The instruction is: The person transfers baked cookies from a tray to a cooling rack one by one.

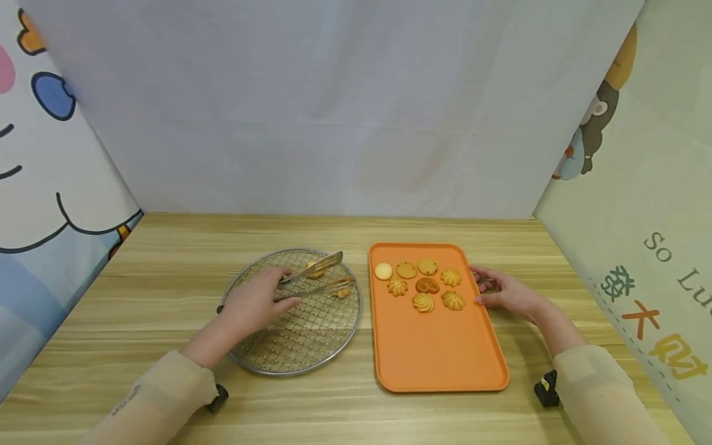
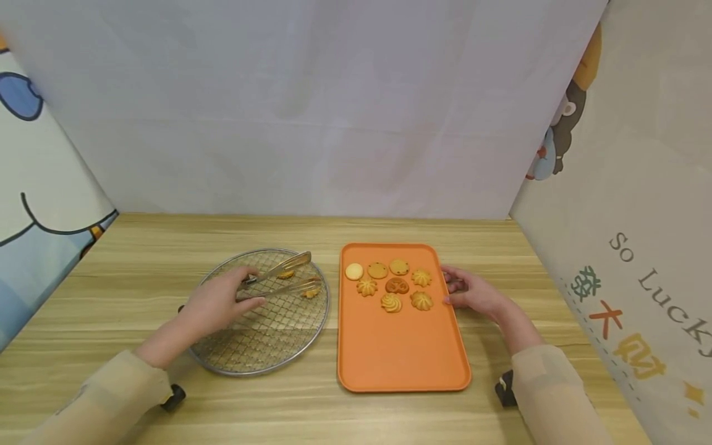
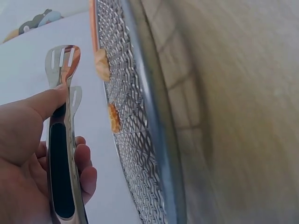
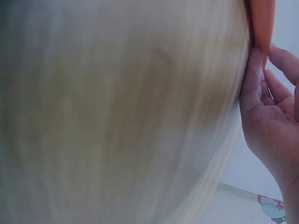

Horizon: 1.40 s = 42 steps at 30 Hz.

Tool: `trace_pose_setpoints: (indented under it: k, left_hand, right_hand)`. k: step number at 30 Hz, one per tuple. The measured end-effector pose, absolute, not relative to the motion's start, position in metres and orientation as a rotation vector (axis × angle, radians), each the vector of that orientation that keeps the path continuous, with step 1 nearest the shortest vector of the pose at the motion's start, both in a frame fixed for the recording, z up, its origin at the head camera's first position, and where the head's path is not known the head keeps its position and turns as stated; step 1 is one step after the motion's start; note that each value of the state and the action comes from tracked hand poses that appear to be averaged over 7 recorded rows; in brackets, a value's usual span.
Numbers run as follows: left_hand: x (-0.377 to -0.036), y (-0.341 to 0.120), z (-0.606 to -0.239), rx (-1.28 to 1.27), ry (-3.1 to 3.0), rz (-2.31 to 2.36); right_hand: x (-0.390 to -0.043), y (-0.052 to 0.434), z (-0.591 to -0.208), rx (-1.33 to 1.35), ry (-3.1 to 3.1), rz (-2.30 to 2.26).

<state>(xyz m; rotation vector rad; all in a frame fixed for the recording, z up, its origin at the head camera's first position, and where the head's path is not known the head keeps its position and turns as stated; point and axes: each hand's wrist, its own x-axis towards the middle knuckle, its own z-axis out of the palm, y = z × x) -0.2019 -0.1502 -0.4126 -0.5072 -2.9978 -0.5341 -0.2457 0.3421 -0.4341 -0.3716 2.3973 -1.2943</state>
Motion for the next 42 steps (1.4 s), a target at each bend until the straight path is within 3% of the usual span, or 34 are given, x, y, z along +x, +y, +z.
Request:
trace_pose_setpoints:
  k: [13,42]
  left_hand:
    - [-0.199,-0.133,-0.397,-0.517,-2.939,-0.486]
    - [-0.229,-0.078,-0.388,-0.755,-2.902,-0.401]
  right_hand:
    - [-0.247,0.343,-0.436,-0.356,2.385,-1.302]
    - [-0.25,0.343,-0.44,-0.356,2.367,-1.329]
